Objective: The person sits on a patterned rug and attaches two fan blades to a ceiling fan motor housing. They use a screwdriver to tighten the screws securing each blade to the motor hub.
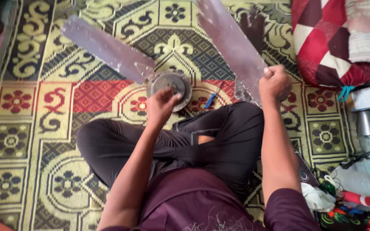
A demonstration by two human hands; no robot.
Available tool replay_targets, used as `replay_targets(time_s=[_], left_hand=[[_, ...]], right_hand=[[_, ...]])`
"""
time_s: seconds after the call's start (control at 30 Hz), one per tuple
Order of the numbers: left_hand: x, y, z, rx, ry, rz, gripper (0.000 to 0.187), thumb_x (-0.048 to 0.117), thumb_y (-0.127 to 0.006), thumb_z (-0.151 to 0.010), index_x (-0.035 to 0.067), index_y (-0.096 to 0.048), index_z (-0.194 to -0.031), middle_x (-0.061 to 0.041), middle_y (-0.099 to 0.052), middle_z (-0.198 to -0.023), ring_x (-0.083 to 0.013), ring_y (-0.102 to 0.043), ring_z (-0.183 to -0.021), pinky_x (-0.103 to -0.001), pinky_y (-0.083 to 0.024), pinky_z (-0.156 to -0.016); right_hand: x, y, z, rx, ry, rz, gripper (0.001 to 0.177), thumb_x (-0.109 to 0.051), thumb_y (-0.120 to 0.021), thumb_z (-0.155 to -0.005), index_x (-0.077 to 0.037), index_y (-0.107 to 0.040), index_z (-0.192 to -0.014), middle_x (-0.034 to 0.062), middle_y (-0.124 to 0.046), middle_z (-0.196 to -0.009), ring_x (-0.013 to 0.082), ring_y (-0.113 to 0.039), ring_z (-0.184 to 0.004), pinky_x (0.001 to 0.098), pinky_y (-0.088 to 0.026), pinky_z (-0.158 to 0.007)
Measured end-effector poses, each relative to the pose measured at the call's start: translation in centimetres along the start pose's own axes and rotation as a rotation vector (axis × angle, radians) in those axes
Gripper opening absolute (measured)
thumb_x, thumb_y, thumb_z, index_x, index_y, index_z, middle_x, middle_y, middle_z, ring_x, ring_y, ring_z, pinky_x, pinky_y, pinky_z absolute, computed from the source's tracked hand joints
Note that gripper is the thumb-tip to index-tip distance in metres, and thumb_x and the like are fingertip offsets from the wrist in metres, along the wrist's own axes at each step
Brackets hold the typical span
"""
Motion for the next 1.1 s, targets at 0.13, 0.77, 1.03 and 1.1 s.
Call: replay_targets(time_s=[0.13, 0.77, 1.03, 1.1], left_hand=[[-0.7, -0.9, -3.4, -0.138, 0.096, -0.212, 0.089, 0.065, -0.009, -0.117, 0.005, -0.058, -0.16, -0.033, -0.053, -0.159, -0.0023, -0.045, -0.129, -0.048, -0.063, -0.094], [4.3, -5.4, -3.9, -0.184, 0.128, -0.489, 0.071, 0.057, -0.018, -0.119, 0.011, -0.061, -0.154, -0.031, -0.054, -0.156, -0.0031, -0.046, -0.125, -0.049, -0.061, -0.089], [1.5, -2.3, -3.2, -0.172, 0.108, 0.131, 0.087, 0.062, -0.007, -0.115, 0.002, -0.052, -0.16, -0.034, -0.047, -0.159, -0.001, -0.045, -0.132, -0.046, -0.061, -0.094], [1.6, -2.7, -3.0, -0.134, 0.01, 0.084, 0.086, 0.064, -0.013, -0.117, 0.0, -0.053, -0.16, -0.035, -0.052, -0.156, -0.0029, -0.044, -0.133, -0.049, -0.062, -0.096]], right_hand=[[6.5, 2.2, -3.2, 0.025, -0.047, 0.014, 0.103, -0.057, 0.021, -0.108, 0.0, -0.042, -0.164, 0.0308, -0.04, -0.145, 0.0013, -0.041, -0.138, 0.072, -0.046, -0.1], [19.0, 6.8, -10.1, 0.154, -0.016, 0.045, 0.104, -0.048, 0.029, -0.105, 0.001, -0.045, -0.16, 0.0347, -0.042, -0.141, 0.002, -0.039, -0.141, 0.0752, -0.043, -0.098], [19.2, 20.5, -8.0, -0.152, 0.104, -0.335, 0.09, -0.062, -0.02, -0.121, 0.018, -0.043, -0.155, 0.0305, -0.057, -0.141, -0.0038, -0.051, -0.116, 0.0496, -0.06, -0.081], [19.1, 23.7, -7.1, -0.21, 0.165, -0.468, 0.086, -0.058, -0.024, -0.119, 0.017, -0.043, -0.155, 0.0305, -0.06, -0.139, -0.005, -0.052, -0.11, 0.0446, -0.059, -0.078]])
Point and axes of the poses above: each hand's wrist, its own z-axis away from the middle knuckle, its own y-axis out of the back of the hand, x = y × z, the point moved 10 cm from there along -z, towards the middle knuckle
